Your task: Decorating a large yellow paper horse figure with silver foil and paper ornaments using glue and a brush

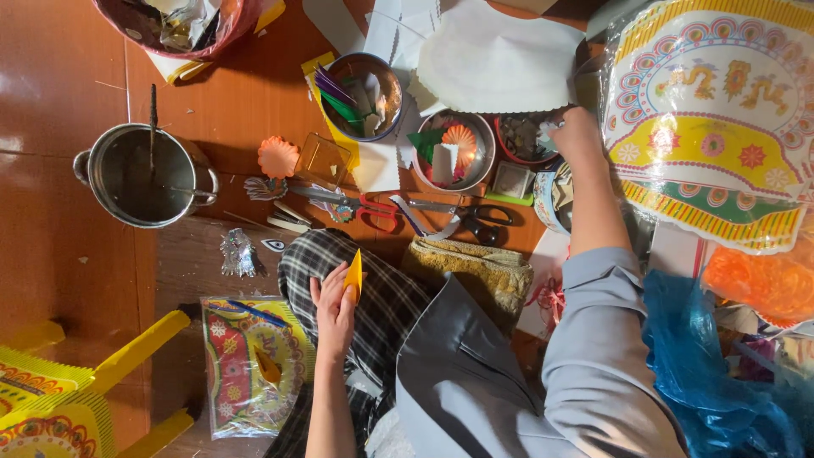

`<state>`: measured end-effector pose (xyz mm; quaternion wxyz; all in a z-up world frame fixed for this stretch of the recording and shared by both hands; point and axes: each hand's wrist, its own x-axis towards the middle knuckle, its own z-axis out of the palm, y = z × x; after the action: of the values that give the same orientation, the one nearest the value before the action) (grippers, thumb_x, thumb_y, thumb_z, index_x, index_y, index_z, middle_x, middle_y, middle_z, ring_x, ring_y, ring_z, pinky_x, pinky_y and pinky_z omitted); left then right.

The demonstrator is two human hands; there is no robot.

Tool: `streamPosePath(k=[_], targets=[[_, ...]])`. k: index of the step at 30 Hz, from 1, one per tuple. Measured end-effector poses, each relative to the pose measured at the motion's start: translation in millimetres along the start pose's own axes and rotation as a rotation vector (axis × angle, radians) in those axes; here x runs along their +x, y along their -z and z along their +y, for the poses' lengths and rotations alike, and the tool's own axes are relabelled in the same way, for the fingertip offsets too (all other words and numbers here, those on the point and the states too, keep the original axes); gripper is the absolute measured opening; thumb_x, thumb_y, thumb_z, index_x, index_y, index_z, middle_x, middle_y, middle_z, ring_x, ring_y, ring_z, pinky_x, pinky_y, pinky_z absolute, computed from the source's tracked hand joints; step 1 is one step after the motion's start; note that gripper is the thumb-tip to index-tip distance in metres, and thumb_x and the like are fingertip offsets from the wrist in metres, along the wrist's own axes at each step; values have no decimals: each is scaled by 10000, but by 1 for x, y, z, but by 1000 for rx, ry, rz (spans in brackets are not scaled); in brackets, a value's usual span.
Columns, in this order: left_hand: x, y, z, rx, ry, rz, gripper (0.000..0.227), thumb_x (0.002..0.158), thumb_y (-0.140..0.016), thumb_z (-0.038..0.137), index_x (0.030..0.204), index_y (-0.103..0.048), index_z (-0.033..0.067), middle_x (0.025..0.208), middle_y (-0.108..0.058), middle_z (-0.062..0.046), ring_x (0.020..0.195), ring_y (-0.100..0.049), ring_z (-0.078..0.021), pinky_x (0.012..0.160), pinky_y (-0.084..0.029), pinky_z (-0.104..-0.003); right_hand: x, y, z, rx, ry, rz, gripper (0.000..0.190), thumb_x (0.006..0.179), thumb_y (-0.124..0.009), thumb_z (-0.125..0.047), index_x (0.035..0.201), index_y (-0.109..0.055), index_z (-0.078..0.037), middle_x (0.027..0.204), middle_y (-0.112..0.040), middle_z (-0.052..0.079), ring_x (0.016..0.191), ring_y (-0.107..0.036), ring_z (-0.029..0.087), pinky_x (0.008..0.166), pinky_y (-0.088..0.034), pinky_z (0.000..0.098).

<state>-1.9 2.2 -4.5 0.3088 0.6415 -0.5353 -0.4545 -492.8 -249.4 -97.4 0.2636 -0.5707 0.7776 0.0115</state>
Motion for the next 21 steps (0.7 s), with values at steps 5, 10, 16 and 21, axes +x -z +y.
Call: streamPosePath(k=[5,10,16,21], targets=[[1,1,7,6,-2,-1,325,1028,-424,230,1178,-703,155,1248,-643,-113,1345,-453,-285,1166,39,-530,13,-12,16,-34,1,35,228,851,-715,-158,1010,-734,5,985,-703,237,1006,-644,432,864,-523,507],[2,1,12,4,6,-3,328,1031,-421,241,1178,-703,161,1247,-648,-99,1345,-455,-273,1167,46,-519,-6,3,-5,-77,-12,55,245,860,-657,-112,1035,-712,51,1019,-679,285,1035,-626,457,903,-503,534],[1,0,8,0,5,3,341,1035,-409,258,1177,-705,167,1252,-647,-97,1347,-451,-278,1166,43,-526,-5,1,-8,-11,-16,101,287,882,-565,-1,1121,-673,117,1049,-654,332,1042,-603,500,911,-494,544],[1,0,10,1,8,7,333,1032,-417,252,1169,-706,158,1249,-648,-103,1344,-453,-282,1166,42,-533,1,-6,-1,-35,-52,63,278,889,-553,-25,1113,-665,95,1069,-651,293,1071,-596,470,917,-482,532]])
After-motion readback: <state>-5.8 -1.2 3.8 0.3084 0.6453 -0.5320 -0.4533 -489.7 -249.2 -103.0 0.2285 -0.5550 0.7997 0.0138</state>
